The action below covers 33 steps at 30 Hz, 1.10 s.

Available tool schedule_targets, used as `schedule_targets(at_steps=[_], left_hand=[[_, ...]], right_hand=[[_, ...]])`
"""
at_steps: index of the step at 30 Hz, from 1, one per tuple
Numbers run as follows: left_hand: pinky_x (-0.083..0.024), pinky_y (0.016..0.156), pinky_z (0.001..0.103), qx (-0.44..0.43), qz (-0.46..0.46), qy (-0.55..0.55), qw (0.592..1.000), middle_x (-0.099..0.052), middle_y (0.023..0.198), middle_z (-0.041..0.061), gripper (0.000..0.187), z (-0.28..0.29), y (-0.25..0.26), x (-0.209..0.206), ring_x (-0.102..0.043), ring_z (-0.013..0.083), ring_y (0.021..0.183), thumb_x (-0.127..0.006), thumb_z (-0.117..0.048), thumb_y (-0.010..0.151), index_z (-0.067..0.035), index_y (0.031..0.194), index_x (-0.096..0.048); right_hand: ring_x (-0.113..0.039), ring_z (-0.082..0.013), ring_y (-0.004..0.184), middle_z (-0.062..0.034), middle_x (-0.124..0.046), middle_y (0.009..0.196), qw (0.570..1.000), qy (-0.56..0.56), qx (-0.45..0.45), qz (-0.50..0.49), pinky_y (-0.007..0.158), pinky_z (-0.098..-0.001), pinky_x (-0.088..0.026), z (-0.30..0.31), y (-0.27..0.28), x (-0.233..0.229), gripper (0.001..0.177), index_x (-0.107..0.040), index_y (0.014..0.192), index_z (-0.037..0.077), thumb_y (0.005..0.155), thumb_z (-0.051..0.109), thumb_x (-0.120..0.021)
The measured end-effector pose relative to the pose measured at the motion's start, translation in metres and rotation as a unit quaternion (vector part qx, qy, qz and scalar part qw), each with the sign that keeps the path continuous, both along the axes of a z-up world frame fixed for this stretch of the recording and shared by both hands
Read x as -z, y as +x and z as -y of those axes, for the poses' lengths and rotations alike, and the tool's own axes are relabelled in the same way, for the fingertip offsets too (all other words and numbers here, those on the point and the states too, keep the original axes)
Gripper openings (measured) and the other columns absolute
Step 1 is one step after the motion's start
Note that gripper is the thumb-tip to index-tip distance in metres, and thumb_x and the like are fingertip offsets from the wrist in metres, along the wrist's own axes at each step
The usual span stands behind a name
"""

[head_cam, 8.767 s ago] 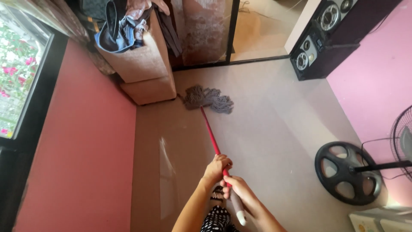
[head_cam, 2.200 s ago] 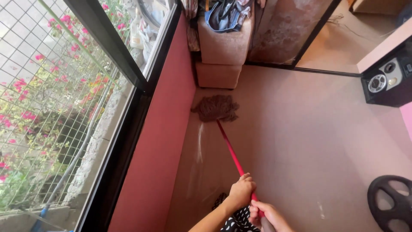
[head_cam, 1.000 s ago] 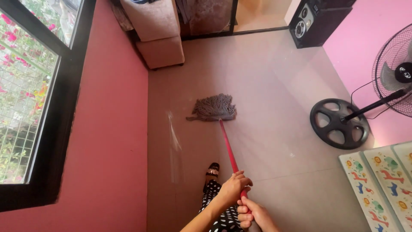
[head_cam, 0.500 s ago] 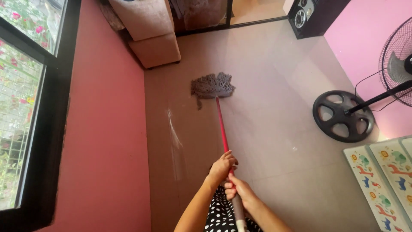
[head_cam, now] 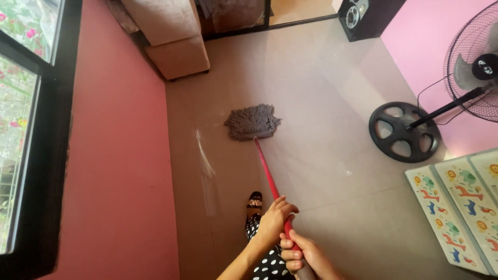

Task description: Mopping the floor of a bedroom using a string mop.

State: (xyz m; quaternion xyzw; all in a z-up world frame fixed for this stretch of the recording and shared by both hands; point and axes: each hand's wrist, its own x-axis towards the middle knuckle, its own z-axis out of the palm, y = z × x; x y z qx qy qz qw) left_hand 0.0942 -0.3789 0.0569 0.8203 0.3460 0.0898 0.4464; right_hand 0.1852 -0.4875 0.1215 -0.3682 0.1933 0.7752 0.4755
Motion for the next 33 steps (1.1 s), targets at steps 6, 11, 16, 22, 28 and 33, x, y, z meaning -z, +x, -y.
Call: schedule_targets(at_steps=[6,11,16,22,28,33], left_hand=[[-0.055,0.079,0.045,-0.005,-0.002,0.002,1.0,-0.064,0.109,-0.003,0.019,-0.055,0.018,0.009,-0.043,0.0241,0.138,-0.046,-0.014,0.096,-0.019,0.102,-0.063],[-0.052,0.085,0.049,0.002,0.006,-0.004,1.0,-0.063,0.116,0.0,0.019,-0.124,0.037,0.024,-0.04,0.0261,0.14,-0.044,-0.018,0.097,-0.017,0.103,-0.062],[-0.05,0.091,0.048,0.014,-0.017,0.0,1.0,-0.061,0.122,0.003,0.02,-0.202,0.051,0.064,-0.037,0.0254,0.141,-0.044,-0.019,0.096,-0.016,0.102,-0.063],[-0.05,0.095,0.046,0.1,-0.05,0.014,0.994,-0.057,0.13,0.004,0.014,-0.221,0.035,0.087,-0.032,0.0241,0.145,-0.06,-0.021,0.094,-0.013,0.104,-0.066],[-0.044,0.102,0.044,0.044,-0.042,-0.02,0.998,-0.046,0.145,0.008,0.018,-0.222,0.04,0.067,-0.026,0.0235,0.146,-0.057,-0.022,0.096,-0.01,0.107,-0.063],[-0.047,0.097,0.048,0.045,-0.03,-0.063,0.997,-0.049,0.139,0.002,0.022,-0.257,0.054,0.039,-0.025,0.0241,0.146,-0.047,-0.018,0.097,-0.013,0.107,-0.066]], right_hand=[[-0.032,-0.0006,0.046,0.0016,-0.044,0.074,0.999,-0.007,0.051,0.017,0.032,-0.0144,-0.028,-0.056,0.011,0.013,0.027,-0.053,0.106,-0.001,0.1,0.025,-0.048],[-0.033,0.0022,0.047,0.0035,-0.043,0.071,0.998,-0.004,0.06,0.017,0.033,-0.0129,-0.028,-0.127,0.03,0.023,0.025,-0.052,0.1,0.0,0.099,0.025,-0.052],[-0.036,0.0025,0.048,0.0047,-0.046,0.07,0.998,0.004,0.056,0.04,0.036,-0.0118,-0.03,-0.199,0.034,0.024,0.022,-0.051,0.097,0.003,0.099,0.025,-0.054],[-0.033,0.0009,0.045,0.0055,-0.042,0.066,0.997,-0.047,0.025,0.06,0.034,-0.013,-0.028,-0.21,0.016,0.026,0.026,-0.054,0.096,0.008,0.097,0.034,-0.057],[-0.028,-0.0018,0.042,0.0033,-0.036,0.062,0.996,-0.062,-0.01,0.056,0.032,-0.0164,-0.021,-0.214,0.026,0.025,0.022,-0.059,0.105,0.011,0.097,0.031,-0.057],[-0.029,-0.0048,0.044,0.0007,-0.038,0.064,0.986,-0.079,-0.049,0.141,0.036,-0.0215,-0.023,-0.253,0.044,0.006,0.026,-0.057,0.107,0.007,0.097,0.03,-0.055]])
